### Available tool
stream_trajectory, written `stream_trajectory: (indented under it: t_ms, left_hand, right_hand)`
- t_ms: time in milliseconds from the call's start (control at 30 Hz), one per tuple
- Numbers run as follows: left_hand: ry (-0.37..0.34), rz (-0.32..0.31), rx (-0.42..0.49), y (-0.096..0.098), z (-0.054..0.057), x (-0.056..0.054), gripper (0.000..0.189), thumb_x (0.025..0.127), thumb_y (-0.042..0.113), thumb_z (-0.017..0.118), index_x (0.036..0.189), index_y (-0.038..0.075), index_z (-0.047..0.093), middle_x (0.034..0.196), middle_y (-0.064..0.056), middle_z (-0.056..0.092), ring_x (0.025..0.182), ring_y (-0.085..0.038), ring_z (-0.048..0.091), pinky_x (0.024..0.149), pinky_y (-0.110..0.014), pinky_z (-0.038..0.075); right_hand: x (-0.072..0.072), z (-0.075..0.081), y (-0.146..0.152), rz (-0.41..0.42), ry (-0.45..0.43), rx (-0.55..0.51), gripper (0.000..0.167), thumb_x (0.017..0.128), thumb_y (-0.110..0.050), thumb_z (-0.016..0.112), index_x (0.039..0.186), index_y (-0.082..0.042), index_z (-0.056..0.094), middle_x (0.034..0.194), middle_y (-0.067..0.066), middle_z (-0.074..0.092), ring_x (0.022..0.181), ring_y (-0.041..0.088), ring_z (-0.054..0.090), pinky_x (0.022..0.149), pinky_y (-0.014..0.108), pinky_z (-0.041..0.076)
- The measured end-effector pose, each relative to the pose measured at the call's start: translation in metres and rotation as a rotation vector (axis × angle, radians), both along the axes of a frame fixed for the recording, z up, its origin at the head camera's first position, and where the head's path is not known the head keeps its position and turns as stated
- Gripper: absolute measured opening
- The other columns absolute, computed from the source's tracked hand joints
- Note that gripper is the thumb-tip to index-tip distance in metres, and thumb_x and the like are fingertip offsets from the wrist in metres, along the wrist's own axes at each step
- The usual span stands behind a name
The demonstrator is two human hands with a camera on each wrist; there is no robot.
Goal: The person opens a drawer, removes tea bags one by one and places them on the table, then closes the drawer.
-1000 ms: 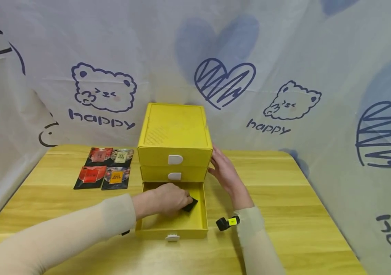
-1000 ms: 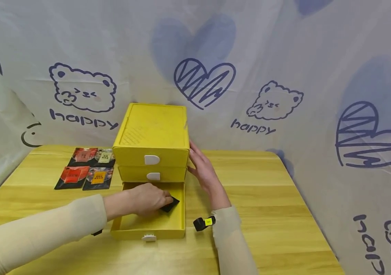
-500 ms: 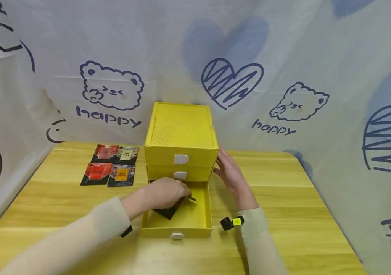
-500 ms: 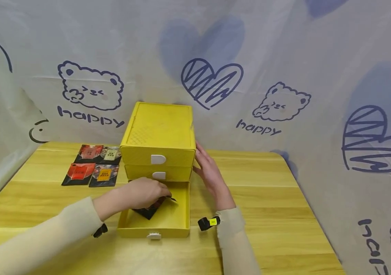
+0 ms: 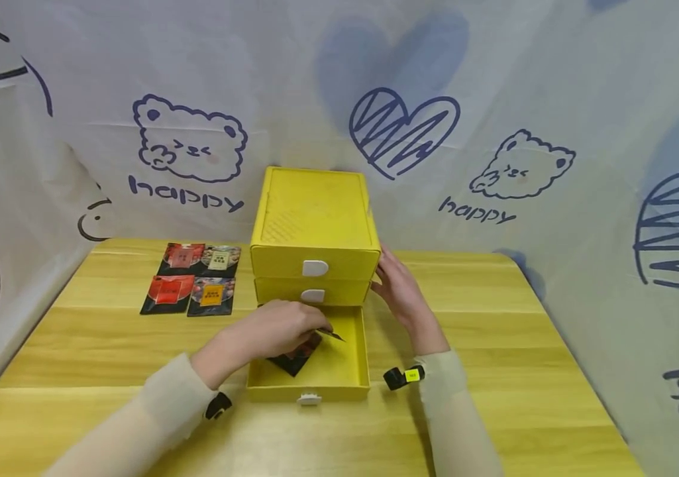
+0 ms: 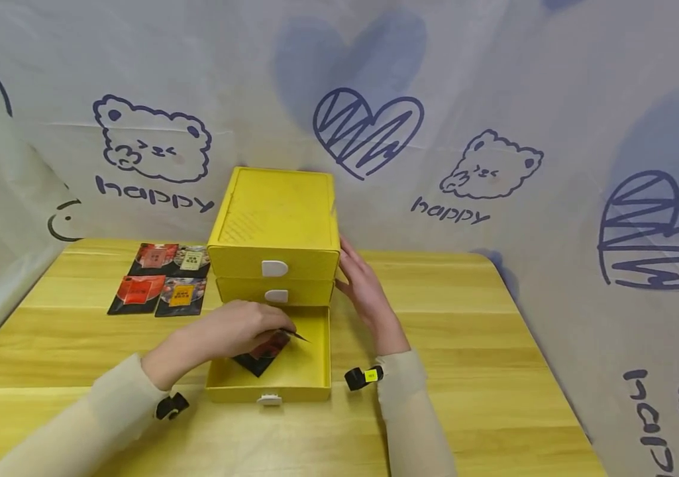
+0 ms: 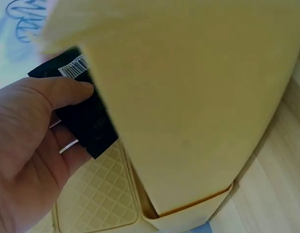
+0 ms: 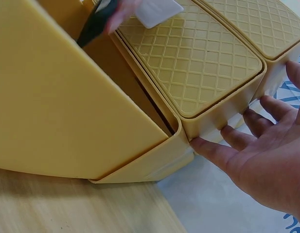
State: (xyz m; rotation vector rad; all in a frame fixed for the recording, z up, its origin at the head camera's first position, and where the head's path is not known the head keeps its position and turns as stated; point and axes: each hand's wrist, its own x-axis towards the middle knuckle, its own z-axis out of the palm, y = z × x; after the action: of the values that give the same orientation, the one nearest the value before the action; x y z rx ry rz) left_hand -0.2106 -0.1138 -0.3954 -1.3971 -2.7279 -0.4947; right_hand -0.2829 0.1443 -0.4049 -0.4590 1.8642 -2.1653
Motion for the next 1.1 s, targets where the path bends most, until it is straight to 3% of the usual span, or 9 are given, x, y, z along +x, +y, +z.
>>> stream_trajectory:
  t_ms: [233,533,900,1100]
  left_hand:
    - [0.074,0.001,0.073,-0.009,0.007,0.013,0.015,0.096,0.013,0.075,0.111,0.015,0.075,0.11,0.003,0.068,0.091,-0.011,0.067,0.079,-0.031,0.061]
    - [0.148,0.011,0.278,-0.024,0.014,0.028,0.025,0.085,0.002,0.083,0.105,0.013,0.073,0.111,0.003,0.067,0.091,-0.011,0.068,0.077,-0.025,0.06]
    - [0.255,0.144,0.442,-0.062,0.023,0.041,0.039,0.074,-0.016,0.081,0.1,0.012,0.073,0.106,0.004,0.071,0.095,-0.015,0.068,0.08,-0.033,0.061]
    - [0.301,0.216,0.46,-0.084,0.027,0.053,0.044,0.074,-0.017,0.075,0.108,0.011,0.077,0.107,0.003,0.067,0.091,-0.016,0.066,0.078,-0.018,0.054]
  right_hand:
    - [0.002,-0.005,0.002,-0.006,-0.018,-0.004,0.061,0.113,-0.037,0.04,0.167,-0.017,0.021,0.173,0.004,0.019,0.159,0.025,0.018,0.124,0.062,0.023]
    - [0.005,-0.01,0.006,-0.025,-0.025,-0.013,0.061,0.112,-0.035,0.041,0.167,-0.017,0.022,0.172,0.002,0.022,0.158,0.024,0.022,0.124,0.06,0.025]
    - [0.002,-0.004,0.003,-0.013,0.004,0.004,0.061,0.112,-0.037,0.042,0.167,-0.017,0.024,0.172,0.002,0.023,0.158,0.024,0.022,0.123,0.061,0.026]
    - [-0.001,-0.002,0.001,-0.011,0.0,0.003,0.06,0.112,-0.036,0.042,0.166,-0.017,0.025,0.172,0.002,0.025,0.157,0.024,0.023,0.123,0.06,0.026]
